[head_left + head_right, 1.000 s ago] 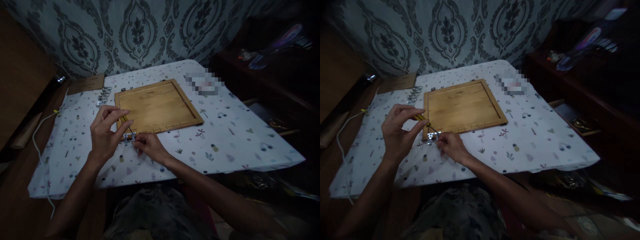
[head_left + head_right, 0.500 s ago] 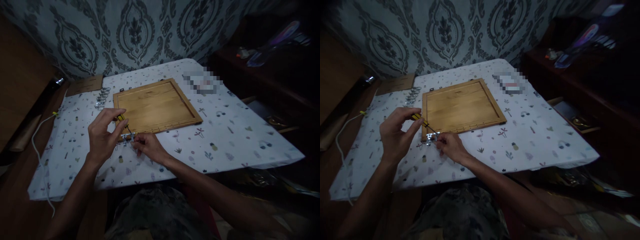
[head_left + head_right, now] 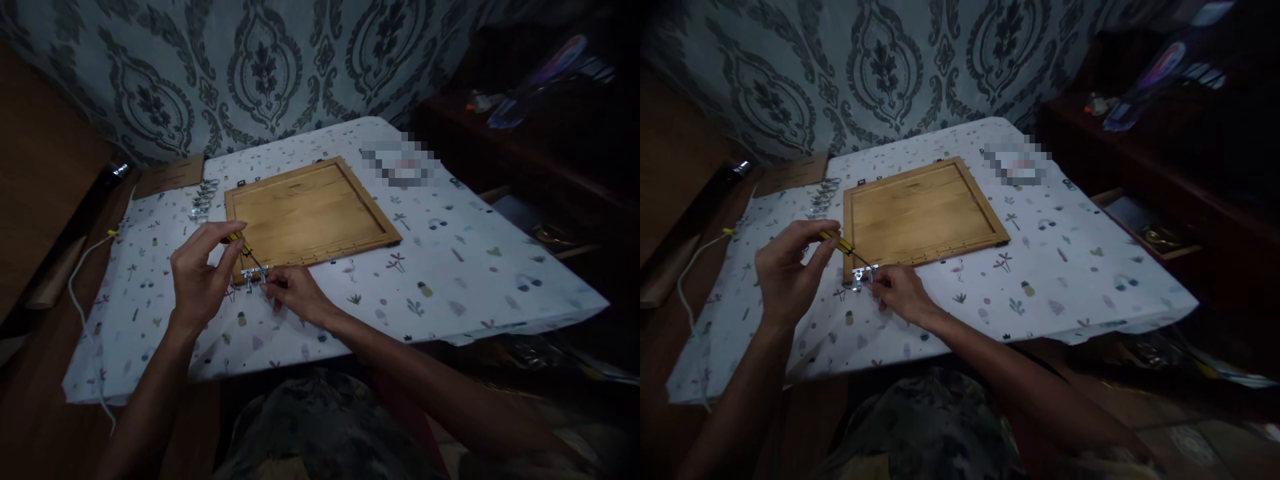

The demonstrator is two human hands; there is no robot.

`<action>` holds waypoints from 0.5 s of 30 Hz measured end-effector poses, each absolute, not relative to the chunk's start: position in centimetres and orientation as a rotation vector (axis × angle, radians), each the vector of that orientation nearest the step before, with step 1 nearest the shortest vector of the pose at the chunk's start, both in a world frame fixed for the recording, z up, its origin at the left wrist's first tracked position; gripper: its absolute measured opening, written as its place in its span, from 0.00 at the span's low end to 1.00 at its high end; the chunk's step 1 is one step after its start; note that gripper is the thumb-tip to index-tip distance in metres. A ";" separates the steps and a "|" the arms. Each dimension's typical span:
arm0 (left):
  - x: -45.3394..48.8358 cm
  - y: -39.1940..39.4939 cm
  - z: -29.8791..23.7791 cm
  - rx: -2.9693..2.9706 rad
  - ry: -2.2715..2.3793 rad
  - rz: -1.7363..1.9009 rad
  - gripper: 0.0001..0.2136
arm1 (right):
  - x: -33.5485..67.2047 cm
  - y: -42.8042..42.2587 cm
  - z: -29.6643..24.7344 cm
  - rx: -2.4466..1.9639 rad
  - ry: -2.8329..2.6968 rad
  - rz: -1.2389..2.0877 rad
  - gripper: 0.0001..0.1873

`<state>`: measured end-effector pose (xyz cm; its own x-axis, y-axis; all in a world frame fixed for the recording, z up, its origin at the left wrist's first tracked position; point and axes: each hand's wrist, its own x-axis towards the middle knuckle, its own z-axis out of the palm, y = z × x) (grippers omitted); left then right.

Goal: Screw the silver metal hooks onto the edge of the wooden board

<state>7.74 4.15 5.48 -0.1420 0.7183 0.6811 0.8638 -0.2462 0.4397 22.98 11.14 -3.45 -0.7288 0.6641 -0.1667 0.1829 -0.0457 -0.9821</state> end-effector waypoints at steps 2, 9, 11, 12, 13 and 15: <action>7.9 4.2 5.2 -1.937 -1.801 -1.331 0.05 | 23.0 11.2 -3.4 -0.900 -1.883 1.819 0.12; 7.6 4.6 4.7 -1.829 -1.752 -1.326 0.04 | 22.9 11.1 -3.5 -0.895 -1.890 1.789 0.11; 7.3 4.6 4.8 -1.872 -1.732 -1.311 0.04 | 22.9 11.1 -3.5 -0.884 -1.889 1.781 0.11; 7.2 4.5 4.9 -1.894 -1.726 -1.312 0.04 | 22.9 11.1 -3.5 -0.878 -1.889 1.780 0.11; 7.2 4.4 4.9 -1.908 -1.729 -1.318 0.05 | 22.9 11.1 -3.5 -0.872 -1.891 1.780 0.12; 7.4 4.2 5.0 -1.922 -1.754 -1.337 0.05 | 22.9 11.2 -3.5 -0.863 -1.895 1.782 0.12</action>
<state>7.36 4.22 5.03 -0.1232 0.6805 0.7223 0.8768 -0.2663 0.4005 22.91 11.18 -3.51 -0.7302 0.6720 -0.1233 0.1646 -0.0022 -0.9864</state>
